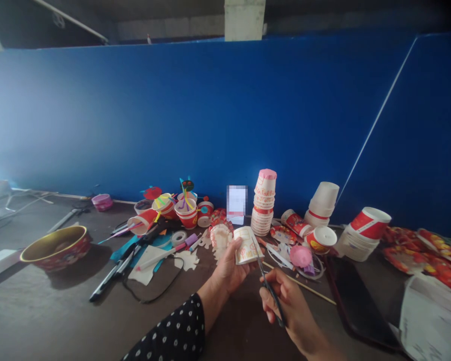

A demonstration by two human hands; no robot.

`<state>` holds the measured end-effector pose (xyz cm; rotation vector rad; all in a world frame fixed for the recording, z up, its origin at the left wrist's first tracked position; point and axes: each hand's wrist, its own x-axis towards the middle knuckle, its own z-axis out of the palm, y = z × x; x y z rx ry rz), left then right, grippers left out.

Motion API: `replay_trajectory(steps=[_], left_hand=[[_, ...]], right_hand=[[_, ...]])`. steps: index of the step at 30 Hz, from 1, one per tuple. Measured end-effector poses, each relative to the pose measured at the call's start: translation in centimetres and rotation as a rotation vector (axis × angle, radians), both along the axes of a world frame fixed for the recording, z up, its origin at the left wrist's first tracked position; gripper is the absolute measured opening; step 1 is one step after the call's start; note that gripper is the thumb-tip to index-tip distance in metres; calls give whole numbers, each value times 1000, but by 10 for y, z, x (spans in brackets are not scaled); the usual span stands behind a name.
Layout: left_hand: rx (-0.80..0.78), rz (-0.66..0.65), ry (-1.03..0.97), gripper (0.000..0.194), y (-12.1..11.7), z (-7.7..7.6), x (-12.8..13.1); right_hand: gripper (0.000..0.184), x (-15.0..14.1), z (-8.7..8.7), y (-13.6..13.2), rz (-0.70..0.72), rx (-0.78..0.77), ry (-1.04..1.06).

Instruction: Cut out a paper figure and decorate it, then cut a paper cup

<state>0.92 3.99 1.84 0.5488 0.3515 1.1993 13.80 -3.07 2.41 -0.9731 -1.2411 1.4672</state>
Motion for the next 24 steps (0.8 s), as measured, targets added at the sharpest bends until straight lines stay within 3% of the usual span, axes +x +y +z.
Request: replay_trajectory(steps=[24], left_hand=[[-12, -16, -1, 38, 0, 1, -1]], right_hand=[[43, 1, 5, -3, 10, 5, -11]])
